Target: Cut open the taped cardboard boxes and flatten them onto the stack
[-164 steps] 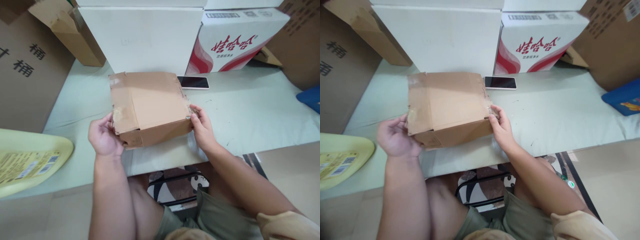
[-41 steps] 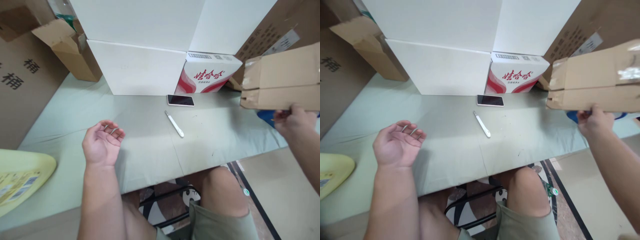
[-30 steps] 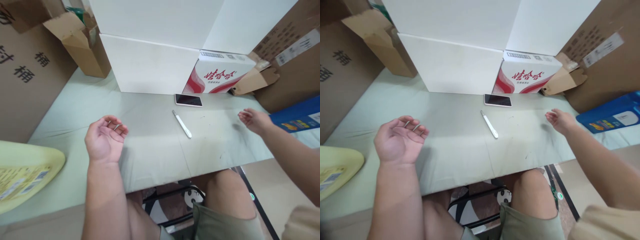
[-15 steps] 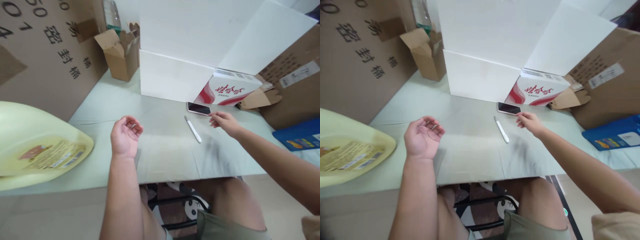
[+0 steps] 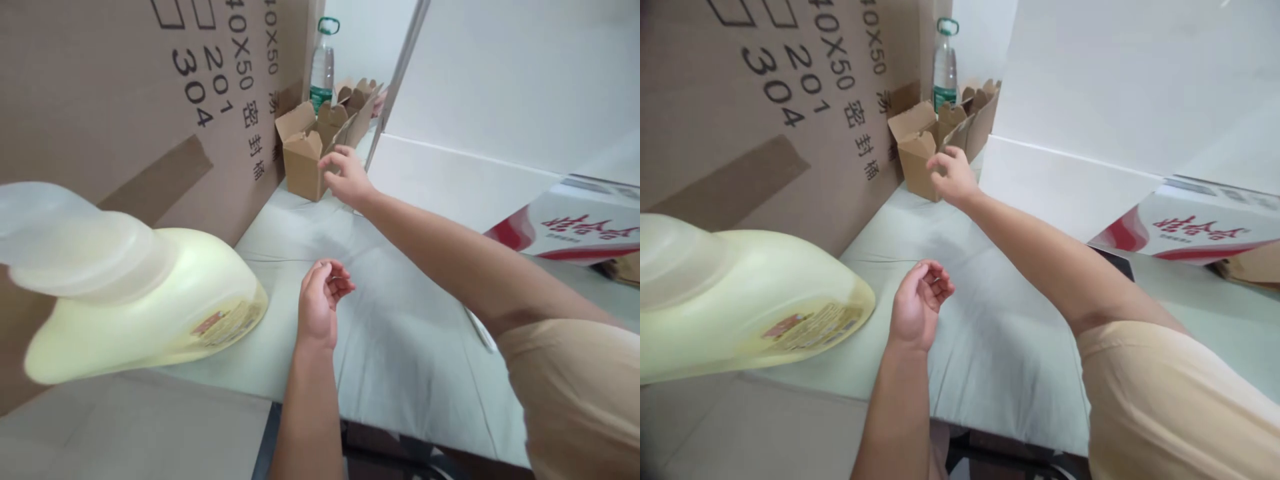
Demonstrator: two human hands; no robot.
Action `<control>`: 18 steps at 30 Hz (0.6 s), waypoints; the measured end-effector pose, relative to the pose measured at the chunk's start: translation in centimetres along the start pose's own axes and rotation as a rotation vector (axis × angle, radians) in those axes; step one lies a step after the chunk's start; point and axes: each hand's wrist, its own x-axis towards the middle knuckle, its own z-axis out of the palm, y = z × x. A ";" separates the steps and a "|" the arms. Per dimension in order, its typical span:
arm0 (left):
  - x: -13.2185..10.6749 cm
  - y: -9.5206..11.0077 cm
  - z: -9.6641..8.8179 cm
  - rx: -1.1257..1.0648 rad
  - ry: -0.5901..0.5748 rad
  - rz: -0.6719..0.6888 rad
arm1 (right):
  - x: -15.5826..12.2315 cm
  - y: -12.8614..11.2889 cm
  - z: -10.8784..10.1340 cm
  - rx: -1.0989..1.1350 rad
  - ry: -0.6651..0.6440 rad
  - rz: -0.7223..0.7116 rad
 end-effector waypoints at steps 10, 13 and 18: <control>-0.2 -0.2 0.0 -0.032 0.040 0.049 | 1.5 -4.4 2.3 -0.399 -0.107 -0.223; -0.5 -0.2 0.1 -0.040 0.118 0.113 | -0.9 -4.8 1.2 -0.464 -0.090 -0.205; -0.3 -0.2 -0.4 -0.063 0.265 0.289 | -7.1 -4.0 -3.0 -0.282 0.057 -0.124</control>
